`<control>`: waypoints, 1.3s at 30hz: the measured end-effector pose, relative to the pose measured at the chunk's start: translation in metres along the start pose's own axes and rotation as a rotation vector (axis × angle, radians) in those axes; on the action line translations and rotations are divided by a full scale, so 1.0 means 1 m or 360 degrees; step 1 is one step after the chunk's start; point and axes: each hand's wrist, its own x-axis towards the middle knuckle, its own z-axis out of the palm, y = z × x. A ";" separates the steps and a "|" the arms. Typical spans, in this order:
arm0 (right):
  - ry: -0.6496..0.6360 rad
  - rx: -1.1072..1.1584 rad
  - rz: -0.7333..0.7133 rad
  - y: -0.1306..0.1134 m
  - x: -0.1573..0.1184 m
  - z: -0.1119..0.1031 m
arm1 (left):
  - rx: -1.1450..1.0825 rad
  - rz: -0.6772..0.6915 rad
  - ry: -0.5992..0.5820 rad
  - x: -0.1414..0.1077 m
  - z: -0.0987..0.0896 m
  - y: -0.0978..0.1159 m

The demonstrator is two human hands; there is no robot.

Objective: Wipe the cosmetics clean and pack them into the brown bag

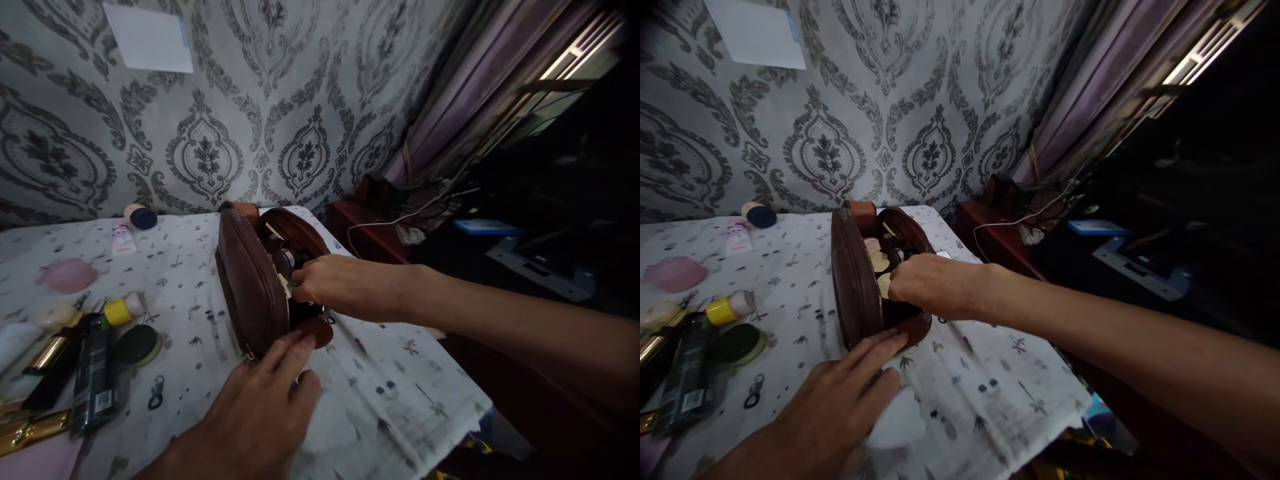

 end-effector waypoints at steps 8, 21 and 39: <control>-0.0019 -0.0071 0.0075 0.000 0.003 0.000 | -0.0037 0.0013 0.0005 0.000 0.002 -0.001; 0.0248 -0.0027 0.0031 0.002 -0.016 -0.014 | -0.0137 0.0006 0.0145 -0.007 0.004 -0.008; 0.0447 -0.0191 -0.0041 -0.006 -0.014 0.014 | -0.0235 0.0039 0.0485 -0.036 0.013 -0.004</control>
